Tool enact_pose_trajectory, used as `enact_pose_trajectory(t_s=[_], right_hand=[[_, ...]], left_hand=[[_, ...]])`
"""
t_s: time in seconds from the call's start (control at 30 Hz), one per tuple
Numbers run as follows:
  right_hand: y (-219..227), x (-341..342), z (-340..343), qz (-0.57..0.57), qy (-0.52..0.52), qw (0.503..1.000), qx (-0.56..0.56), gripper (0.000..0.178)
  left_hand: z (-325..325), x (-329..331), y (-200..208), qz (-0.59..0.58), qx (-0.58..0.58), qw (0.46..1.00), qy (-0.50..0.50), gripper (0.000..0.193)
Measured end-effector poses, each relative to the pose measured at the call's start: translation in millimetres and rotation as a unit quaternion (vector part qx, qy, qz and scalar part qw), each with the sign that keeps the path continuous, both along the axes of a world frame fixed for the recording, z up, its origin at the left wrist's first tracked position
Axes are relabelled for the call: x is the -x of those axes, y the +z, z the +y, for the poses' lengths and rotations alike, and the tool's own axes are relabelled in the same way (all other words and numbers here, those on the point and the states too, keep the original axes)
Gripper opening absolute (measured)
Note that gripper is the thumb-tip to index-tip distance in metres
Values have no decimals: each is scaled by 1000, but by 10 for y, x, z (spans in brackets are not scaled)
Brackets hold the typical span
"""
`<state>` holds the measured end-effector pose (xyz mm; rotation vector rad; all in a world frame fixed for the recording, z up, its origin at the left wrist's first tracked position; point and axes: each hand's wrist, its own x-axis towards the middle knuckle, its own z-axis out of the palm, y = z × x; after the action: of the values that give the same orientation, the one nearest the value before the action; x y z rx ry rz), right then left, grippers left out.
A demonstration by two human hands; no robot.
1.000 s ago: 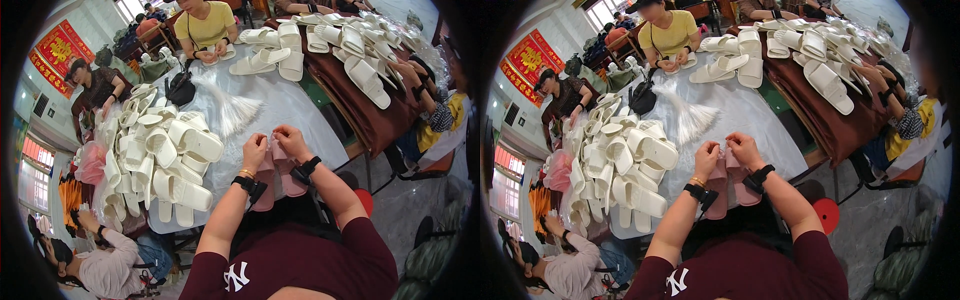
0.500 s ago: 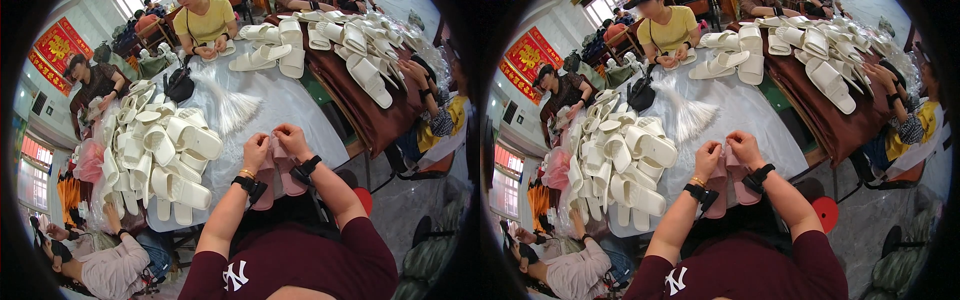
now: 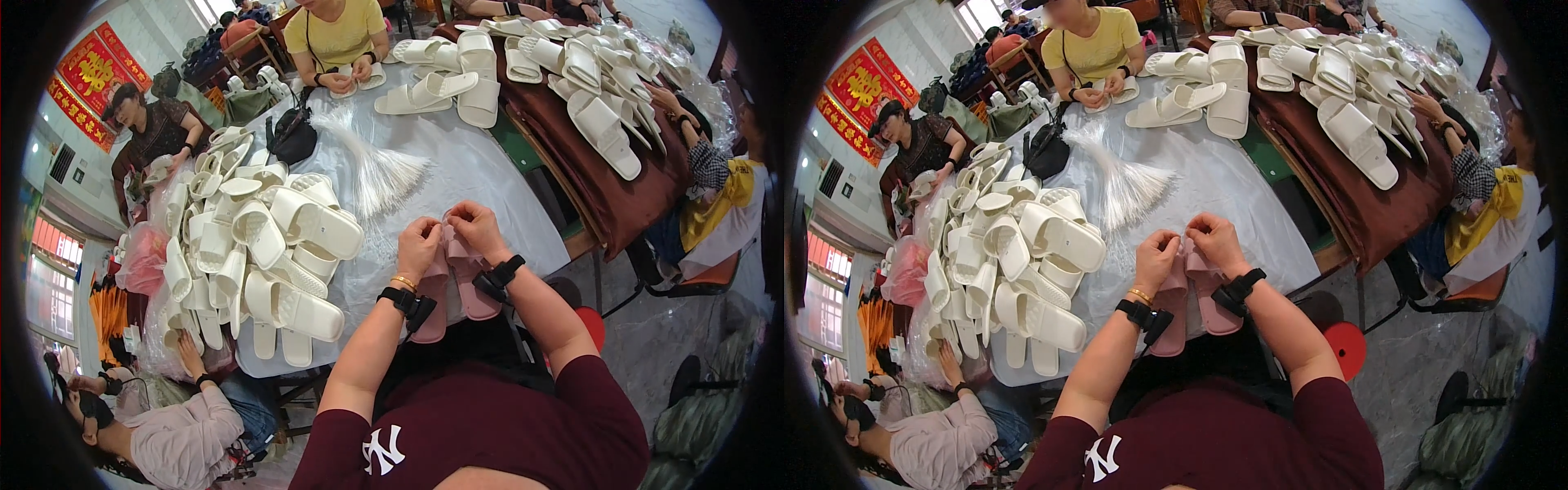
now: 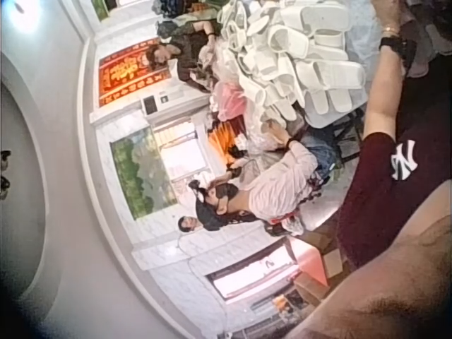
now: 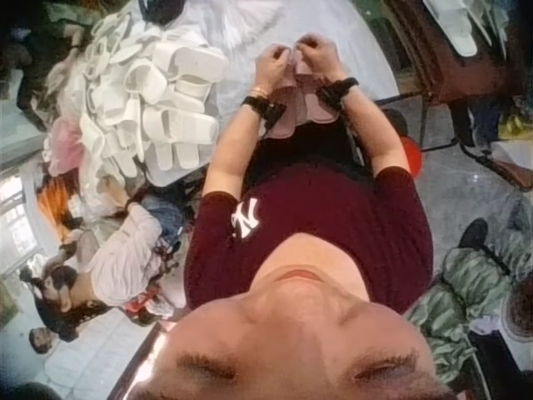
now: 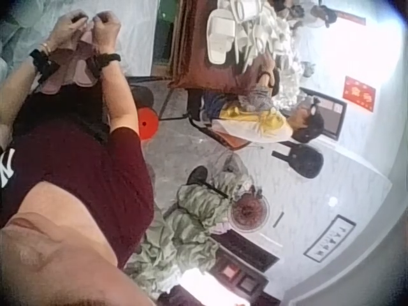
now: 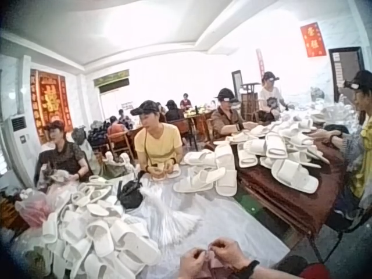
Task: The recorder is assembling white and pink slippers by attaching the straps to the soles at a large workshop table.
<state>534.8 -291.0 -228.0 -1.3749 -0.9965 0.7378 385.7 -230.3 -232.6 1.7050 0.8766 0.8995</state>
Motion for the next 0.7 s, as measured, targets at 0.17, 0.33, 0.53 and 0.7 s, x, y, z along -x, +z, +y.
enact_pose_trajectory(t_s=[0.17, 0.33, 0.53, 0.7], right_hand=[[-27, -43, -14, -18, -2, 1000, -2, 5], [77, 61, 18, -70, -1, 998, 2, 9], [-25, -16, -29, -56, 7, 998, -26, 10], [-86, 38, 43, -71, 46, 996, -31, 8]], left_hand=[[-21, -40, 20, -3, 0, 1000, -2, 12], [28, 16, -26, -17, -10, 1000, 11, 13], [-20, -38, -7, -3, 3, 1000, 6, 18], [-5, 66, 17, -1, -53, 998, 20, 13]])
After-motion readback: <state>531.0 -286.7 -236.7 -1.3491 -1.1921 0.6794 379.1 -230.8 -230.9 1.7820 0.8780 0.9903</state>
